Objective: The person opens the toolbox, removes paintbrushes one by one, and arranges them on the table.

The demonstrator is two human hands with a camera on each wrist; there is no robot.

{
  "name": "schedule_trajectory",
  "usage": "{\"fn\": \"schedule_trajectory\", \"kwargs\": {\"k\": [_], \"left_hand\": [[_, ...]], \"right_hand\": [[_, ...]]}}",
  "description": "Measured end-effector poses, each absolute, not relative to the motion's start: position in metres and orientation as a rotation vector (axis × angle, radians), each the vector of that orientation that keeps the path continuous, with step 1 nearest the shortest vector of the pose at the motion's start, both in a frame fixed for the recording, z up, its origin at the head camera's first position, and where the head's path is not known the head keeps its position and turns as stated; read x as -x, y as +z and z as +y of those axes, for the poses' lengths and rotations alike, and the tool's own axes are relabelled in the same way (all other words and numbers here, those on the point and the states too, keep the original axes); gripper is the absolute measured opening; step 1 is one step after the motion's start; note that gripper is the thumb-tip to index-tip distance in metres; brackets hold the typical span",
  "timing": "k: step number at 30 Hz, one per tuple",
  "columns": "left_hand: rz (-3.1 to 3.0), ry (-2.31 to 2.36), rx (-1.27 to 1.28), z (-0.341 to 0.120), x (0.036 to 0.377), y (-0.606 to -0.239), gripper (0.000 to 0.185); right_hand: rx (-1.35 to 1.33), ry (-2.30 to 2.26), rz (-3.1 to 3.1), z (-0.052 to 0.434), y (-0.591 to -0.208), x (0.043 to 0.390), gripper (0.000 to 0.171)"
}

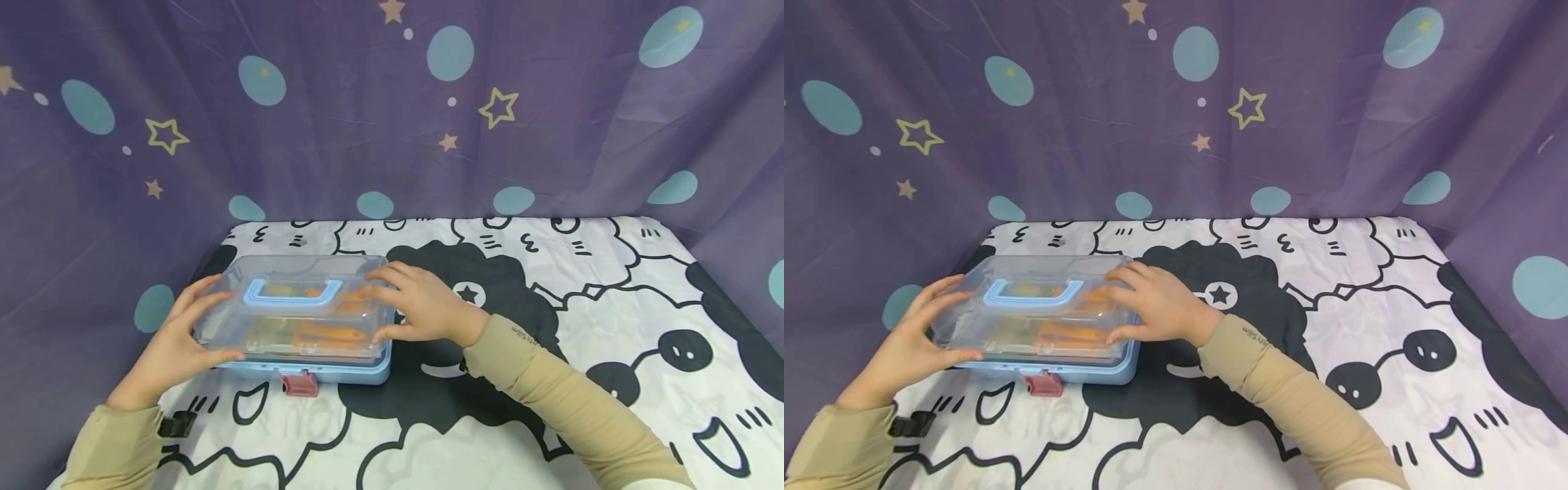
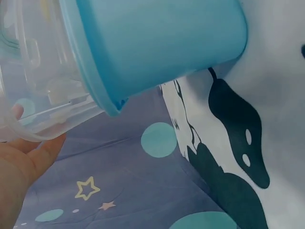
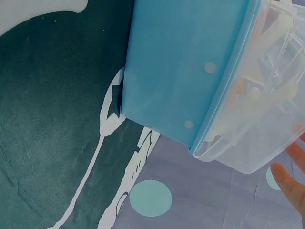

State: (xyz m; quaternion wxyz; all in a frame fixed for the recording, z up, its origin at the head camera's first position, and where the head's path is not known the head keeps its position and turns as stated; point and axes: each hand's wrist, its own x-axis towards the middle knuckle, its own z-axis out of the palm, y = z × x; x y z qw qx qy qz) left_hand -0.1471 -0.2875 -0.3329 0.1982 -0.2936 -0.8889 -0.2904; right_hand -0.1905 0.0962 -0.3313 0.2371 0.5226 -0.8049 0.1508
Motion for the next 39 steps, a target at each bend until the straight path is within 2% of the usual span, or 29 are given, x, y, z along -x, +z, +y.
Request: {"fn": "schedule_trajectory", "kwargs": {"k": [10, 19, 25, 29, 34, 39], "left_hand": [[-2.453, -0.741, 0.817, -0.289, 0.149, -0.331, 0.092], [-2.447, -0.73, 0.82, -0.291, 0.15, -0.332, 0.095], [-2.45, -0.738, 0.791, -0.29, 0.151, -0.331, 0.098], [-2.506, -0.811, 0.761, -0.294, 0.15, -0.331, 0.111], [-2.66, -1.095, 0.626, -0.306, 0.145, -0.33, 0.128], [-2.827, -1.264, 0.454, -0.321, 0.141, -0.33, 0.117]], "right_hand": [[-1.419, 0.466, -2.121, 0.096, -0.333, 0.19, 0.063], [-1.518, 0.488, -2.044, 0.096, -0.335, 0.19, 0.081], [-1.525, 0.468, -2.021, 0.095, -0.332, 0.19, 0.076], [-1.53, 0.509, -2.014, 0.095, -0.332, 0.191, 0.074], [-1.501, 0.606, -2.026, 0.094, -0.329, 0.192, 0.071], [-1.477, 0.643, -2.042, 0.095, -0.326, 0.192, 0.072]]}}
